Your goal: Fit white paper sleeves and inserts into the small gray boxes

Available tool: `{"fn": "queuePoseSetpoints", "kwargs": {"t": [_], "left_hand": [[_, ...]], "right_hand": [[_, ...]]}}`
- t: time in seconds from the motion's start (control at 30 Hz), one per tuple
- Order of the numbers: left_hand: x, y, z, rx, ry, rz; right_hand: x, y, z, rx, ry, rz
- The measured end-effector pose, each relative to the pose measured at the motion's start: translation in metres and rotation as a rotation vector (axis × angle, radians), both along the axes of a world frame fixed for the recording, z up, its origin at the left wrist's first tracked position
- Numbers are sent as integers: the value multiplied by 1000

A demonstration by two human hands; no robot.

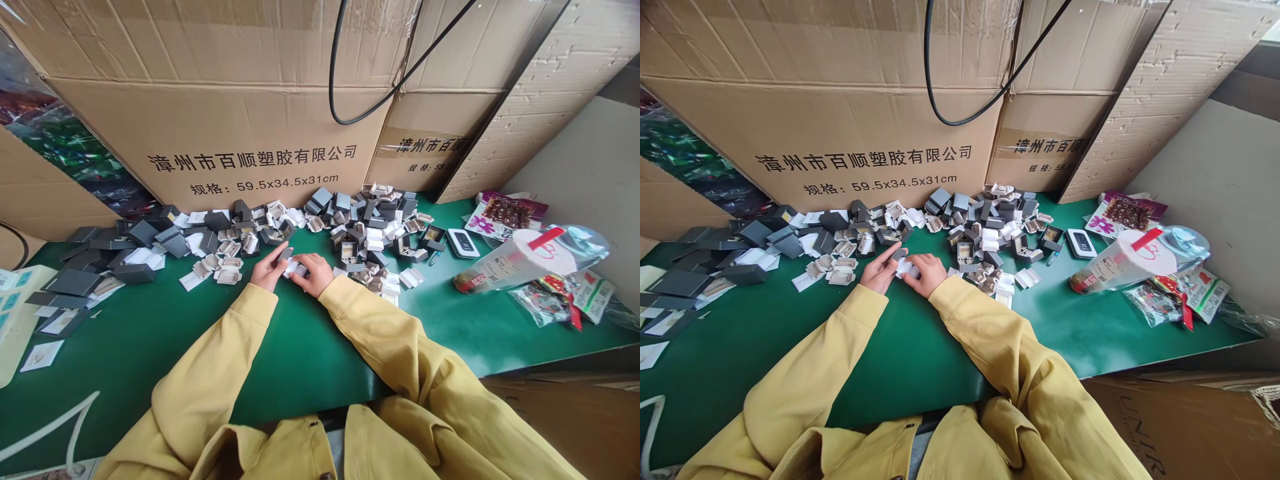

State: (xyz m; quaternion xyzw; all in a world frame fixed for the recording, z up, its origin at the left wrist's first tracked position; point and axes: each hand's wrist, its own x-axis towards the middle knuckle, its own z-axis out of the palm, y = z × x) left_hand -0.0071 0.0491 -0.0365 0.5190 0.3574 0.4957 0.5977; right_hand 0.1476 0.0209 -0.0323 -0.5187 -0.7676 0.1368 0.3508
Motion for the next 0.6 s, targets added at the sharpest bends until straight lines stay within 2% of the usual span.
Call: {"fn": "queuePoseSetpoints", "kwargs": {"t": [0.17,0.43,0.6], "left_hand": [[-3,1,-6,32,46,-92],[-5,4,-9,66,141,-17],[-5,3,-5,81,151,-40]], "right_hand": [[1,0,0,20,-29,68],[-6,-4,-2,45,-20,8],[-6,-7,3,45,1,22]]}}
